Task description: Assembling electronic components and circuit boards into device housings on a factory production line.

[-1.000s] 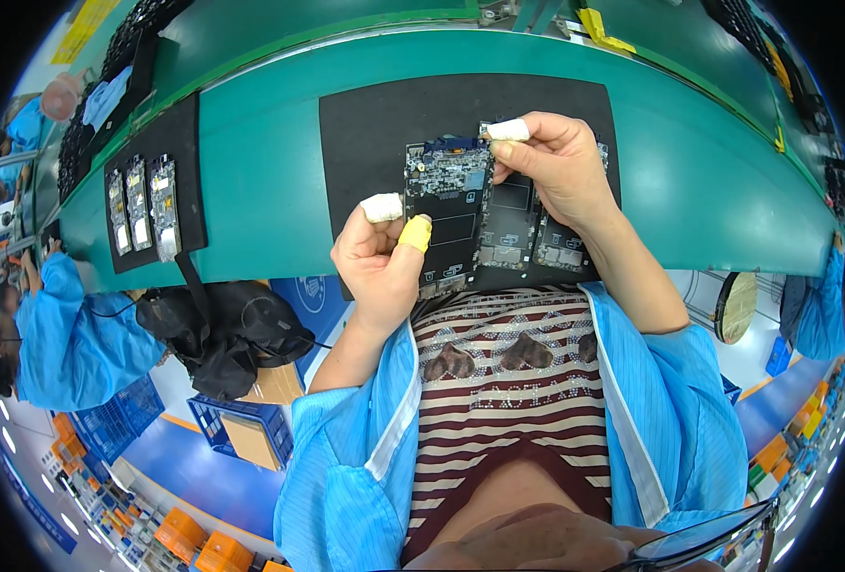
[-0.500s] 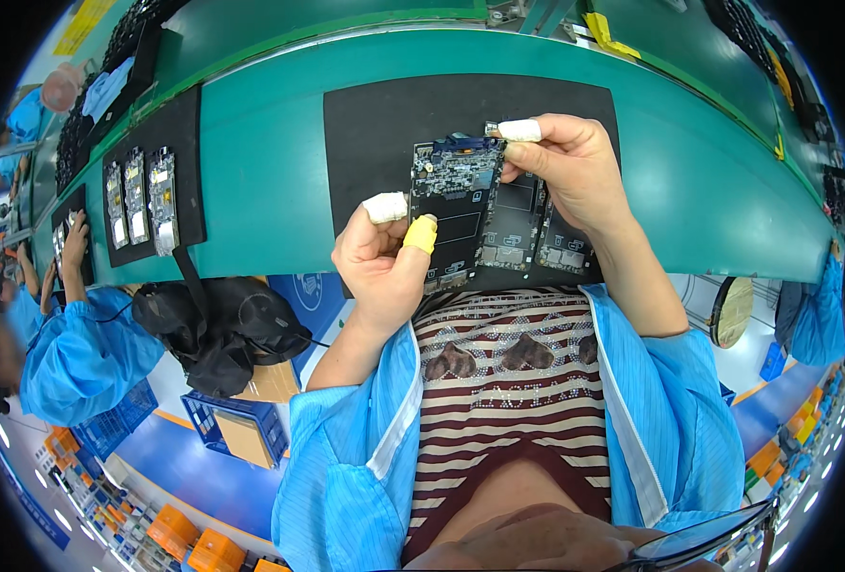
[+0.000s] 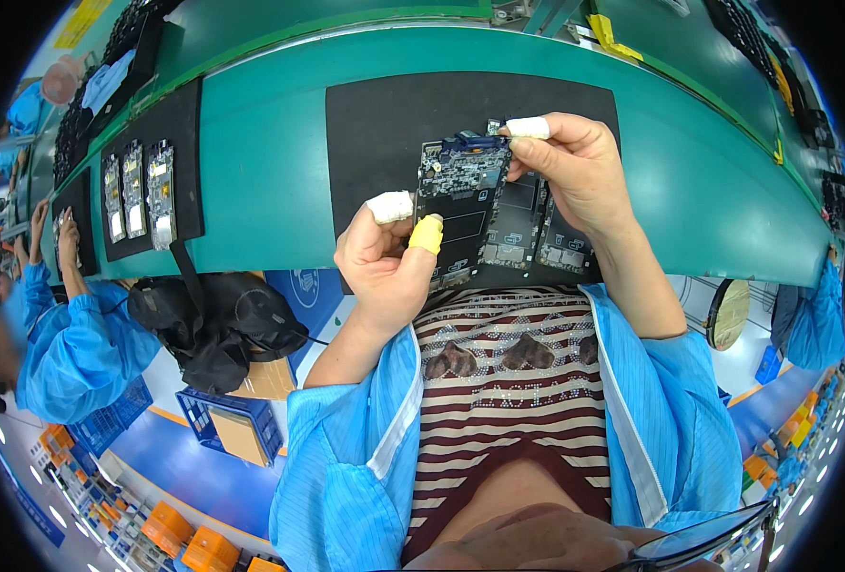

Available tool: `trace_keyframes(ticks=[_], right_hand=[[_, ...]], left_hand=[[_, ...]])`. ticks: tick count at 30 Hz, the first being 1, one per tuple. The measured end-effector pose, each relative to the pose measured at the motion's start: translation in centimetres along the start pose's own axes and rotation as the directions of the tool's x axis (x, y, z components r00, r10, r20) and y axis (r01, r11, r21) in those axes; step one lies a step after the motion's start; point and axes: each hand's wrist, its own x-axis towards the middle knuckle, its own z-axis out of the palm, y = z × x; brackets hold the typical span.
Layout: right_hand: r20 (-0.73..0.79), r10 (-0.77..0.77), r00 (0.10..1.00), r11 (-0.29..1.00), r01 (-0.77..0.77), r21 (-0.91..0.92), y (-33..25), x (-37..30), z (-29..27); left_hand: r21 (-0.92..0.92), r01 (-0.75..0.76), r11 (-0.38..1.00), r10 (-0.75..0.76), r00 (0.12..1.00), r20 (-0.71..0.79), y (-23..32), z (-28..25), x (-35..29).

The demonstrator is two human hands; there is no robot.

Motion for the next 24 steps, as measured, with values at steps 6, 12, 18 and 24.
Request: trace_keyframes(ticks=[6, 12, 18, 24], right_hand=[[-0.018, -0.015, 1.000, 1.000, 0.016, 0.026, 0.0, -0.1, 0.3], [-0.065, -0.033, 0.997, 0.999, 0.033, 0.002, 0.2, -0.3, 0.8], [-0.129, -0.134, 0.983, 0.987, 0.120, -0.107, 1.0, -0.5, 1.7], [-0.167, -0.158, 0.973, 0.985, 0.167, 0.043, 2.4, -0.2, 2.3]], left_hand=[[-0.009, -0.026, 1.000, 0.026, 0.999, 0.036, -0.2, -0.3, -0.2], [-0.007, -0.025, 1.000, 0.025, 1.000, -0.004, 0.1, 0.1, 0.0], [0.024, -0.036, 0.999, 0.036, 0.999, 0.003, -0.2, 0.1, -0.2], [-0.003, -0.019, 1.000, 0.019, 1.000, -0.011, -0.3, 0.3, -0.3]])
